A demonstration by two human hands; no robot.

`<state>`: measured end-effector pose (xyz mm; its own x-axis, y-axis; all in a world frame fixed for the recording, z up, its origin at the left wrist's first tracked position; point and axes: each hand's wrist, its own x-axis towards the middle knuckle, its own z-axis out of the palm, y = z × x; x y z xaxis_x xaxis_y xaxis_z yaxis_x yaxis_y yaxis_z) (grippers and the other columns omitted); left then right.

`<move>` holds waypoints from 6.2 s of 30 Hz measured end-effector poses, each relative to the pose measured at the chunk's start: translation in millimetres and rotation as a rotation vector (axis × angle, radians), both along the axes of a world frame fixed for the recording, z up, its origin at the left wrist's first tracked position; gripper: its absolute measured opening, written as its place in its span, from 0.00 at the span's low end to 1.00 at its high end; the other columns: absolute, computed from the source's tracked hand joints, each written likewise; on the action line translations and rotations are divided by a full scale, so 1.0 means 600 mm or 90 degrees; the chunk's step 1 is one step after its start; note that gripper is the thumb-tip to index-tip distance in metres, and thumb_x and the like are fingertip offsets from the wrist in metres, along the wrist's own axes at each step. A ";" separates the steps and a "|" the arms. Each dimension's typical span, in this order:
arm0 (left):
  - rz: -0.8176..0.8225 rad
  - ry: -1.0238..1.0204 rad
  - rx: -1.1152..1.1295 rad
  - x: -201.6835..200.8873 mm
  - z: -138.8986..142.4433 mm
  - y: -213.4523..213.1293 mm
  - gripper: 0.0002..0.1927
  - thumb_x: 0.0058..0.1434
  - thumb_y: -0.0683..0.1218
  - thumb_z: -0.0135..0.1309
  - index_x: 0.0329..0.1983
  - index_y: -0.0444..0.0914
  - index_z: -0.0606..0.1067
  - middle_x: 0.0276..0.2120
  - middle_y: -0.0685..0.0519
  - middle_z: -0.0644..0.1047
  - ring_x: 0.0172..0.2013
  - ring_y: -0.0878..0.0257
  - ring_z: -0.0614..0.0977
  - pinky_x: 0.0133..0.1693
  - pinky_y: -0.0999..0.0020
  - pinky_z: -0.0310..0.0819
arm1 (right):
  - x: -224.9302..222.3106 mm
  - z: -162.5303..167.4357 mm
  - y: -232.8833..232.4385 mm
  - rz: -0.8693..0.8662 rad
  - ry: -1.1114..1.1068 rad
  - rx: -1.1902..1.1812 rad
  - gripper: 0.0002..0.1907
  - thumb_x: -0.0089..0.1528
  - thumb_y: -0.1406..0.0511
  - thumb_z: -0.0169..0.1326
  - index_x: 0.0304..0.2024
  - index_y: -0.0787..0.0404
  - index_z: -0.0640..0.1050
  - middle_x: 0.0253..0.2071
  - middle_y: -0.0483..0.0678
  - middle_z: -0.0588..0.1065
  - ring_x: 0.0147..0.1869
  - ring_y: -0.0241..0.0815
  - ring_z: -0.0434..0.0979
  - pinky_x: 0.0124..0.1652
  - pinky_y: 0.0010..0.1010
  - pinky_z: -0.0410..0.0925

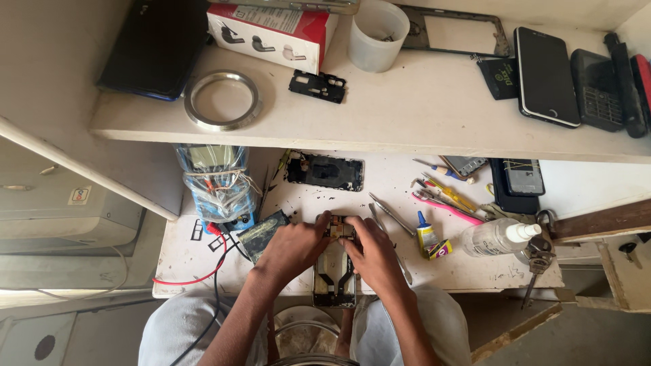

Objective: The person repairs a disassembled smartphone at a cluttered workbench, using tweezers and a screwdriver to remove, reposition, and refit internal components and the battery inside the phone chassis, working on the small parts with both hands throughout the episode.

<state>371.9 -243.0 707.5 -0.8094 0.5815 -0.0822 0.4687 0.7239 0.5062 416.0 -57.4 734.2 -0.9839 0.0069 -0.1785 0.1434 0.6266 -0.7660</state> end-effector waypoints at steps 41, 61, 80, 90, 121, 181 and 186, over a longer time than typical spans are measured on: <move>0.045 -0.057 0.021 0.000 0.014 0.004 0.33 0.59 0.53 0.55 0.65 0.34 0.65 0.23 0.40 0.80 0.29 0.42 0.84 0.34 0.49 0.79 | -0.002 -0.007 0.000 -0.005 0.037 0.072 0.21 0.56 0.67 0.60 0.52 0.58 0.72 0.36 0.52 0.74 0.35 0.50 0.76 0.37 0.42 0.70; 0.042 -0.068 0.028 -0.001 0.013 -0.005 0.32 0.62 0.53 0.55 0.66 0.34 0.65 0.24 0.39 0.79 0.30 0.41 0.83 0.35 0.48 0.78 | -0.003 -0.039 0.049 -0.082 -0.078 -0.130 0.19 0.61 0.75 0.52 0.54 0.59 0.72 0.34 0.46 0.77 0.30 0.35 0.81 0.27 0.27 0.76; 0.089 -0.086 0.033 0.002 0.016 0.003 0.29 0.63 0.52 0.54 0.64 0.35 0.67 0.25 0.39 0.79 0.32 0.40 0.83 0.37 0.46 0.78 | -0.001 -0.047 0.035 -0.025 0.098 -0.041 0.10 0.59 0.74 0.60 0.43 0.65 0.77 0.33 0.49 0.79 0.35 0.37 0.80 0.34 0.29 0.71; 0.083 -0.052 0.030 0.002 0.015 0.001 0.29 0.60 0.56 0.57 0.63 0.41 0.70 0.26 0.40 0.80 0.32 0.42 0.83 0.34 0.48 0.78 | -0.004 -0.056 0.042 -0.105 0.172 -0.023 0.08 0.59 0.76 0.56 0.41 0.65 0.77 0.34 0.50 0.80 0.34 0.36 0.80 0.33 0.27 0.71; 0.169 -0.183 0.110 -0.005 0.028 0.003 0.24 0.55 0.50 0.63 0.56 0.45 0.75 0.29 0.49 0.84 0.34 0.50 0.86 0.38 0.55 0.80 | 0.001 -0.027 0.075 -0.197 0.283 0.118 0.03 0.60 0.72 0.59 0.36 0.65 0.77 0.31 0.52 0.80 0.28 0.40 0.80 0.32 0.31 0.71; 0.181 -0.178 0.118 -0.008 0.028 0.004 0.28 0.51 0.53 0.66 0.56 0.46 0.75 0.26 0.46 0.82 0.32 0.48 0.85 0.38 0.52 0.79 | 0.052 0.021 0.031 0.143 0.149 0.058 0.23 0.55 0.80 0.53 0.52 0.65 0.80 0.42 0.53 0.74 0.39 0.49 0.78 0.40 0.37 0.70; 0.185 -0.199 0.098 -0.009 0.031 0.005 0.28 0.52 0.53 0.65 0.57 0.47 0.75 0.25 0.46 0.82 0.32 0.49 0.86 0.38 0.54 0.80 | 0.052 0.024 0.026 0.133 0.135 0.074 0.23 0.55 0.80 0.53 0.53 0.65 0.79 0.43 0.54 0.74 0.39 0.50 0.78 0.39 0.38 0.70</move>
